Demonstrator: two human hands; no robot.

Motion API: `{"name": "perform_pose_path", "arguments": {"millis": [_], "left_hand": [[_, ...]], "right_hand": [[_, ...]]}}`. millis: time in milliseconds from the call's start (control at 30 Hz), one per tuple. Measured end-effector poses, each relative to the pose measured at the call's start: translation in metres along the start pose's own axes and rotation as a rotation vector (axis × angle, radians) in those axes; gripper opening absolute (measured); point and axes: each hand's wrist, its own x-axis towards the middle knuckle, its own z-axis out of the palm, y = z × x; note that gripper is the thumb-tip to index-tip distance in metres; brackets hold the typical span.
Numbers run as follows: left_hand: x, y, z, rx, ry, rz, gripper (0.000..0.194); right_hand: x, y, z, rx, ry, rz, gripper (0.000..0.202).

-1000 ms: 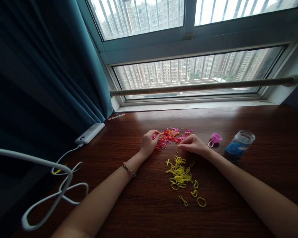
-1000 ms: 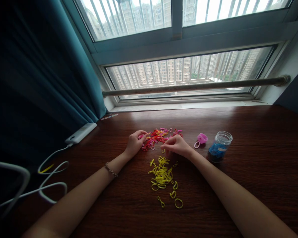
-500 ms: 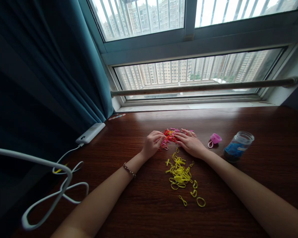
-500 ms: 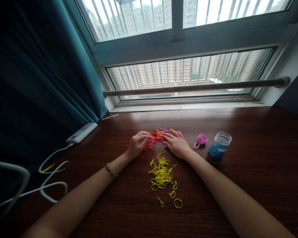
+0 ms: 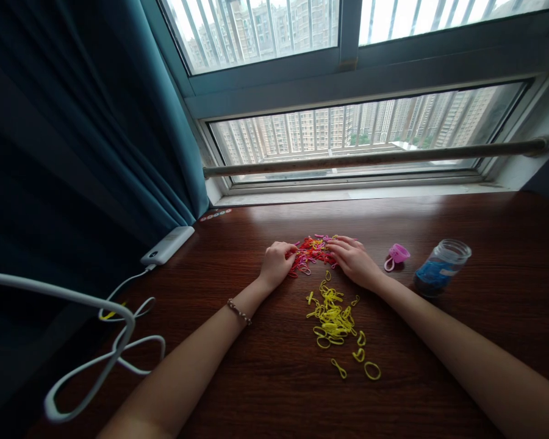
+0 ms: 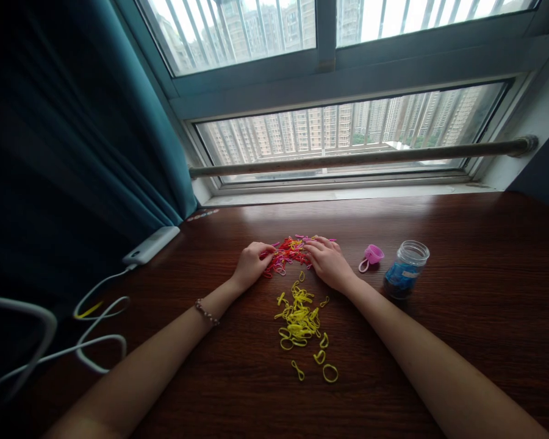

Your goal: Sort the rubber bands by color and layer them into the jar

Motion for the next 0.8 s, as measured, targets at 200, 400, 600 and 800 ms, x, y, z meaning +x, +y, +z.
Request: {"name": "perform_pose_path", "arguments": {"millis": [200,400,600,800], "left_hand": [[0.001,0.000,0.000,-0.030,0.011,-0.002,0.011],[0.001,0.001,-0.003,-0.205,0.121,-0.029,0.010],[0.000,0.004,-0.003,-0.378,0.135,-0.045,0.014],[-0.003,0.027,-0.011,-0.488,-0.003,0.121,0.014]], "right_hand": [[-0.001,-0.004,0.000,-0.044,-0.063,0.013,0.031],[0.000,-0.003,-0.001,-0.059,-0.065,0.021,0.032],[0.000,-0.004,-0.001,-0.088,-0.084,0.017,0.032],[-0.001,-0.003,-0.001,-0.081,-0.067,0.006,0.032]]}}
